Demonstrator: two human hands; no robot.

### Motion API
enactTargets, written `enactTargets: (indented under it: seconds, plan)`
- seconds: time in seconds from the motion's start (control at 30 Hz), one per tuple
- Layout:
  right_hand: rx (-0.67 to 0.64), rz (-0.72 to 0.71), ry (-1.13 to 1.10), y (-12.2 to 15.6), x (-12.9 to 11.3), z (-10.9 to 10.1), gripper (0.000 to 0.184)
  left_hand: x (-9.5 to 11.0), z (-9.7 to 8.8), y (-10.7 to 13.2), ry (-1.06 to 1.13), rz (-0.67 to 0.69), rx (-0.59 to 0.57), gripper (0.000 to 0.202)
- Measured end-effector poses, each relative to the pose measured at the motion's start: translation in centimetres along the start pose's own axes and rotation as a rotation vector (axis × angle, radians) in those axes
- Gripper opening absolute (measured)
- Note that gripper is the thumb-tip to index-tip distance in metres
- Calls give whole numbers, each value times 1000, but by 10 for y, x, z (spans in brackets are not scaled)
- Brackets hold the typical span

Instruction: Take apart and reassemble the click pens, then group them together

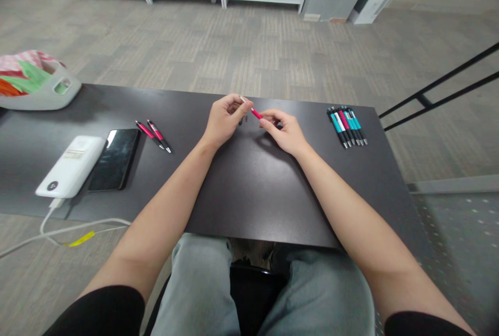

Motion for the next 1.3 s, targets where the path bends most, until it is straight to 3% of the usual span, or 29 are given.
enactTargets:
  seconds: [0.53, 0.63, 0.77, 0.93, 1.2, 1.3]
  plan:
    - [-11, -26, -56, 1, 1, 3, 48, -2, 4, 1, 78, -40, -64, 71]
    - [-11, -13, -102, 0, 3, 4, 56, -4, -2, -1, -45, -10, -71, 64]
    - [19, -11, -174, -4, 4, 0, 62, -3, -14, -2, -401, 138, -45, 45]
    - [64, 20, -196, -6, 6, -3, 69, -13, -10, 8, -767, 267, -64, 20]
    - [72, 39, -203, -5, 11, -3, 71, -15, -3, 12, -774, 310, -75, 1]
    - [73, 29, -193, -5, 13, -3, 67, -10, -1, 12, -726, 289, -88, 9]
Point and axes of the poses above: each hand's wrist, its own y-axis away from the middle knuckle, its own z-axis out of the palm, x = y × z, the point moved 9 cm from there along -y, towards the middle knuckle, and after that the axes turned 6 degrees about x, right-handed, at the moved point
